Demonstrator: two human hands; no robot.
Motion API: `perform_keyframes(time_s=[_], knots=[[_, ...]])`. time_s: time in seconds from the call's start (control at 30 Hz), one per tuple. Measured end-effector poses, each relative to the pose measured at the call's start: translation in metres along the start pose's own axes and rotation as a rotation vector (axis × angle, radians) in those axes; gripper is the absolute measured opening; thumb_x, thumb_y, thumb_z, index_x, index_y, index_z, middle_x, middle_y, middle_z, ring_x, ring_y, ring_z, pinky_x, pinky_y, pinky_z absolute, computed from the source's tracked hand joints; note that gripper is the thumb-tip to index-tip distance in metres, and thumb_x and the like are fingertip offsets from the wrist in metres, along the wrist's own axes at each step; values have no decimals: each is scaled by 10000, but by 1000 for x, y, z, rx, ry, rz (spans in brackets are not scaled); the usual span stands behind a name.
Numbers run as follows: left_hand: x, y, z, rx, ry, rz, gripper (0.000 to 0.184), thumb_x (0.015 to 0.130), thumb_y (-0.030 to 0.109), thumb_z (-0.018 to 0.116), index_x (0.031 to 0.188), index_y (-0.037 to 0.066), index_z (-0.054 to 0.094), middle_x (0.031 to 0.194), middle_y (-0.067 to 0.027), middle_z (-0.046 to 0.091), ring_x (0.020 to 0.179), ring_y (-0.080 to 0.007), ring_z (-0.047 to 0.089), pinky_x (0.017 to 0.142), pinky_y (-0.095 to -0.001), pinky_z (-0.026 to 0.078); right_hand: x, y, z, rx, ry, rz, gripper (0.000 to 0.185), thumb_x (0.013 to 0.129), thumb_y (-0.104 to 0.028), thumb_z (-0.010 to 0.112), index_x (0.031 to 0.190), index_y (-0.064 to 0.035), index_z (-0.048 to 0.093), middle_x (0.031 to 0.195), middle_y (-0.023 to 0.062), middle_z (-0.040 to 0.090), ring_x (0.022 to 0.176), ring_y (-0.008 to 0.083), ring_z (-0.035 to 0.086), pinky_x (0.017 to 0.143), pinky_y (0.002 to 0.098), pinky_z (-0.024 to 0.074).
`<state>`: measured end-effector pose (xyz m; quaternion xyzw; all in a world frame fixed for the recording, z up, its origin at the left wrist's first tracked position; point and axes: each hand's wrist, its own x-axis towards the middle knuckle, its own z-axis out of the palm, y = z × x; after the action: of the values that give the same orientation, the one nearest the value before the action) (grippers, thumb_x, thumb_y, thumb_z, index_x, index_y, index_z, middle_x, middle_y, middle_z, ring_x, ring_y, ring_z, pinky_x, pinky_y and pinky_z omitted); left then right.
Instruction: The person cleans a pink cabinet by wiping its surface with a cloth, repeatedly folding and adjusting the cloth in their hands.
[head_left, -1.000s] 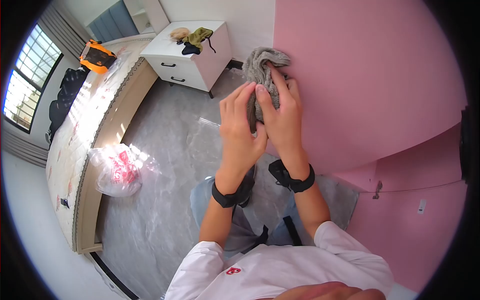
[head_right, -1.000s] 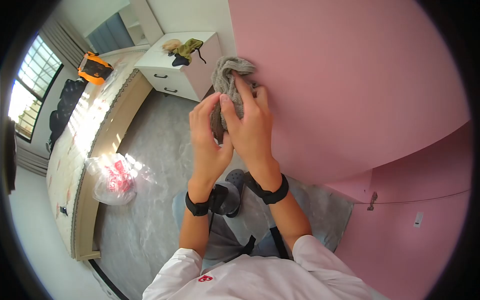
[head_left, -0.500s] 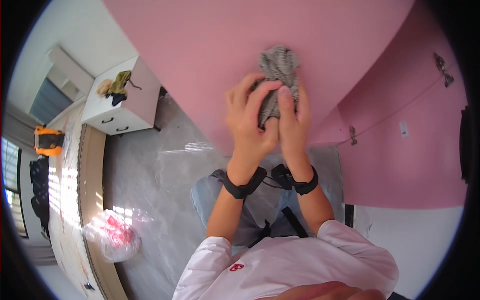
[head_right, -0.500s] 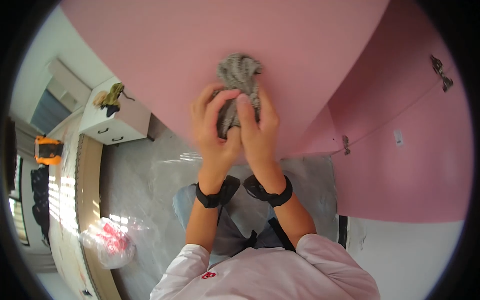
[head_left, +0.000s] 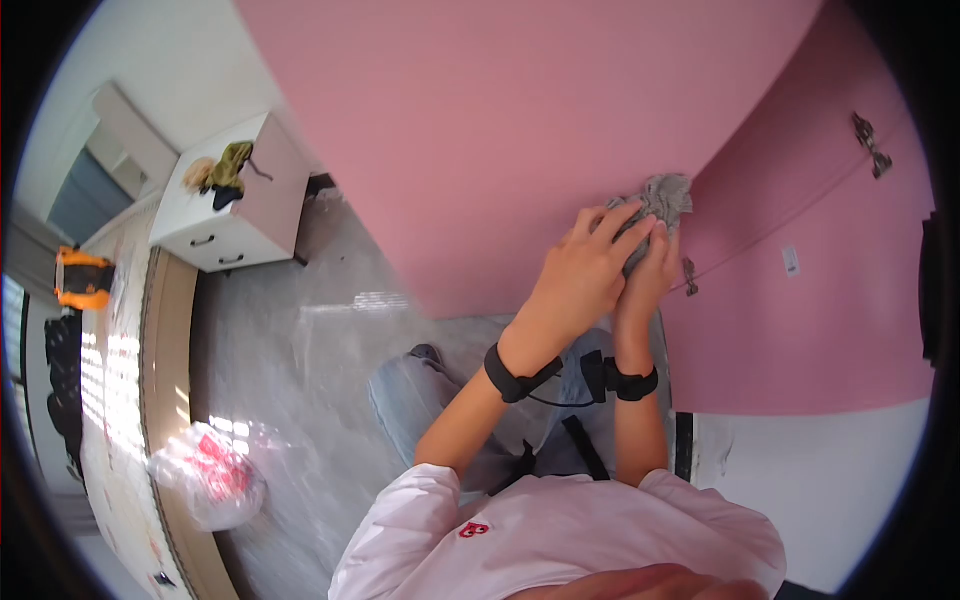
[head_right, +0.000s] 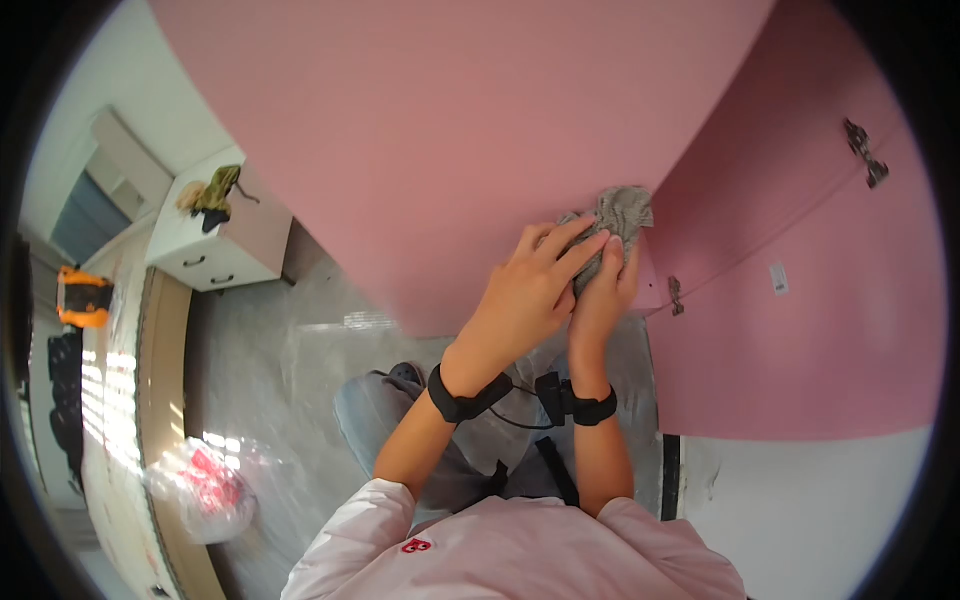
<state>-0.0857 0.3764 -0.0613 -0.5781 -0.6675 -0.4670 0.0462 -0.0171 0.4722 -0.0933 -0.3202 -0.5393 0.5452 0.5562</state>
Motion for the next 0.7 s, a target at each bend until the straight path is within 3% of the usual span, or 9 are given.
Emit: perform_keyframes(time_s=[0.13, 0.27, 0.37, 0.43, 0.47, 0.53, 0.57, 0.63, 0.7], knots=[[-12, 7, -29, 103, 77, -60, 649, 769, -48, 653, 1391, 133, 611, 1468, -40, 567, 1246, -309, 573, 884, -410, 615, -18, -7, 28, 61, -45, -34, 357, 1088, -194, 485, 1343, 41, 575, 1167, 112, 691, 1051, 200, 630, 936, 348, 499], [-30, 8, -59, 205, 148, -159, 635, 784, -51, 632, 1397, 106, 582, 1431, -66, 589, 1264, -328, 566, 924, -417, 600, -38, -10, 51, 47, -257, 13, 392, 1089, -188, 495, 1401, 45, 539, 1233, 145, 684, 1091, 220, 629, 952, 373, 502], [-49, 6, -87, 272, 218, -246, 621, 803, -57, 597, 1410, 68, 552, 1405, -118, 598, 1262, -371, 558, 980, -445, 557, -65, -9, 82, -42, -319, -104, 415, 1087, -180, 517, 1431, 52, 513, 1250, 160, 675, 1104, 247, 627, 957, 400, 504], [-63, 3, -108, 316, 245, -319, 572, 837, -27, 605, 1401, 41, 542, 1392, -145, 590, 1244, -386, 558, 972, -451, 554, -79, -4, 106, 11, -494, -261, 437, 1074, -200, 557, 1419, 64, 512, 1220, 167, 668, 1080, 275, 631, 959, 409, 505], [-69, 2, -119, 342, 266, -379, 528, 870, 3, 613, 1391, 15, 532, 1379, -172, 583, 1226, -401, 558, 964, -457, 550, -84, -8, 113, -85, -628, -267, 487, 1048, -225, 594, 1439, 51, 503, 1224, 198, 664, 1100, 355, 646, 970, 413, 506], [-83, -2, -136, 423, 335, -453, 511, 878, -7, 597, 1384, 6, 528, 1363, -176, 588, 1213, -408, 560, 957, -461, 549, -95, 0, 145, -147, -713, -532, 520, 1021, -234, 614, 1473, -4, 500, 1240, 237, 641, 1090, 408, 653, 945, 430, 517], [-89, -4, -142, 488, 400, -526, 494, 887, -18, 582, 1377, -4, 525, 1347, -180, 593, 1201, -414, 561, 949, -466, 548, -103, -6, 156, -141, -716, -529, 520, 1021, -234, 614, 1473, -4, 500, 1240, 237, 641, 1090, 408, 653, 945, 430, 517], [-99, -8, -153, 537, 417, -561, 482, 893, -18, 579, 1372, -9, 525, 1344, -177, 597, 1193, -414, 565, 945, -469, 549, -116, -20, 172, -242, -961, -433, 533, 1009, -221, 611, 1506, -66, 495, 1202, 237, 633, 1048, 415, 654, 883, 457, 526], [-102, -7, -160, 590, 431, -591, 471, 899, -19, 576, 1367, -14, 524, 1341, -175, 600, 1184, -413, 569, 941, -472, 549, -120, -16, 177, -197, -970, -411, 525, 1010, -217, 609, 1504, -75, 502, 1170, 222, 627, 1005, 393, 654, 846, 463, 525]])
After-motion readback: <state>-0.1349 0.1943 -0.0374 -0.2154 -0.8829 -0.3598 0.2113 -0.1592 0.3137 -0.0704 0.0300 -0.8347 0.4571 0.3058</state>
